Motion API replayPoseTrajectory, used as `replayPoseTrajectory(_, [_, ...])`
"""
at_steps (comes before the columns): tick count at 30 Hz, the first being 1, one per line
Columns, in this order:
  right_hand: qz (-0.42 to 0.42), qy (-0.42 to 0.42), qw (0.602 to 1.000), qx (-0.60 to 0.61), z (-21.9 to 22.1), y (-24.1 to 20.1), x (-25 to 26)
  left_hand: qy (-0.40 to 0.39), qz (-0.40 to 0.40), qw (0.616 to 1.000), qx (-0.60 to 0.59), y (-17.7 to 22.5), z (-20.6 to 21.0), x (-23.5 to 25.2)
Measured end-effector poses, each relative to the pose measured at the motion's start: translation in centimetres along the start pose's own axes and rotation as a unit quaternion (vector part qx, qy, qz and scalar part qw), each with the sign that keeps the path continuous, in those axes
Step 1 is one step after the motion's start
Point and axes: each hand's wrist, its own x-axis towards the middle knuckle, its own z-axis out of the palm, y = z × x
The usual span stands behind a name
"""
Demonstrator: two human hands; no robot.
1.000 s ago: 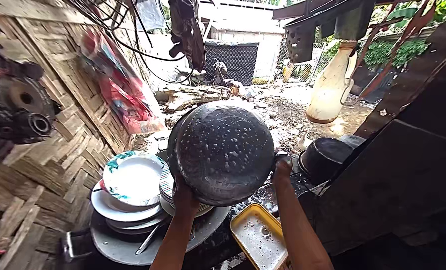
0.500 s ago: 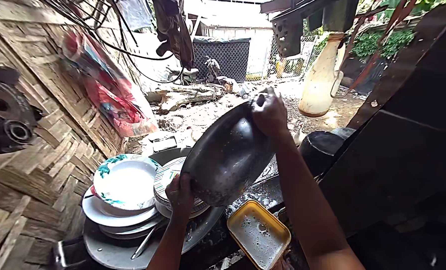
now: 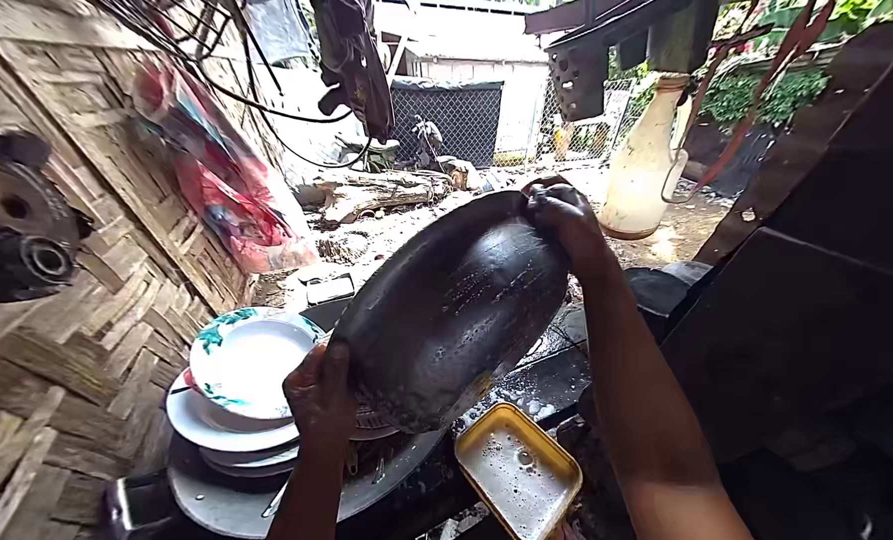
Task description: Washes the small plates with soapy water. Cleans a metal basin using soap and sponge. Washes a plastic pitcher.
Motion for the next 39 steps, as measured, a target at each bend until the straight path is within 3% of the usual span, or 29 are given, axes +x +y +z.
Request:
replayPoseTrajectory(3, [0.064, 0.080, 0.990, 0.100, -1.1, 1.4, -0.7, 0.018, 0.021, 0.999, -0.025, -0.5, -1.2, 0.7])
replayPoseTrajectory(6, [0.024, 0.088, 0.995, -0.035, -0.3, -1.0, -0.8, -0.023, -0.008, 1.000, -0.013, -2.6, -1.7, 1.8])
replayPoseTrajectory(8, [-0.074, 0.034, 0.976, -0.201, 2.0, -3.8, -1.2, -0.058, -0.024, 0.998, 0.010, -2.4, -0.7, 2.6])
replayPoseTrajectory(10, [-0.175, -0.033, 0.925, -0.335, 6.7, -6.3, -3.1, -0.094, -0.028, 0.993, 0.060, -1.4, 1.6, 2.9])
replayPoseTrajectory(13, [-0.336, -0.069, 0.851, -0.398, 12.7, -6.6, -6.3, -0.091, 0.003, 0.991, 0.094, -1.1, 3.9, 2.9])
replayPoseTrajectory(16, [-0.318, -0.100, 0.886, -0.322, 9.9, -6.5, -4.2, -0.064, 0.011, 0.995, 0.077, -1.5, 3.5, 2.9])
replayPoseTrajectory(18, [-0.257, -0.091, 0.939, -0.211, 5.7, -5.0, -1.9, -0.044, 0.019, 0.997, 0.065, -0.8, 1.9, 2.5])
replayPoseTrajectory(20, [-0.139, -0.026, 0.988, -0.061, 2.0, -2.0, -0.7, -0.003, 0.025, 0.999, 0.040, 0.5, 0.5, 2.2])
replayPoseTrajectory(22, [0.000, 0.061, 0.995, 0.083, 0.3, 1.2, -0.9, 0.042, 0.036, 0.998, 0.018, 1.0, -0.6, 2.0])
replayPoseTrajectory(24, [0.082, 0.117, 0.982, 0.125, -0.1, 2.3, -1.6, 0.042, 0.048, 0.998, 0.002, 0.0, -1.4, 2.1])
replayPoseTrajectory(26, [0.061, 0.127, 0.988, 0.063, 0.2, 1.0, -1.6, 0.017, 0.016, 1.000, 0.008, -1.3, -1.6, 2.4])
replayPoseTrajectory(28, [-0.034, 0.091, 0.991, -0.090, 1.5, -1.5, -1.5, -0.019, -0.017, 1.000, 0.018, -2.0, -1.5, 2.8])
replayPoseTrajectory(30, [-0.146, 0.017, 0.957, -0.249, 4.7, -4.6, -2.3, -0.063, -0.018, 0.996, 0.056, -1.7, -0.1, 3.2])
replayPoseTrajectory(32, [-0.252, -0.038, 0.899, -0.355, 9.9, -6.3, -4.8, -0.103, 0.000, 0.989, 0.110, -1.0, 1.9, 3.1])
replayPoseTrajectory(34, [-0.357, -0.064, 0.856, -0.368, 13.2, -5.9, -6.4, -0.114, 0.021, 0.985, 0.126, -0.9, 3.0, 2.9])
replayPoseTrajectory(35, [-0.373, -0.078, 0.853, -0.356, 13.1, -5.7, -6.3, -0.108, 0.029, 0.987, 0.117, -1.2, 3.0, 2.8])
replayPoseTrajectory(37, [-0.352, -0.102, 0.881, -0.301, 10.2, -5.5, -4.5, -0.087, 0.034, 0.992, 0.090, -1.5, 2.4, 2.8])
replayPoseTrajectory(39, [-0.275, -0.094, 0.938, -0.190, 6.2, -3.9, -2.7, -0.062, 0.040, 0.995, 0.073, -1.0, 0.7, 2.5])
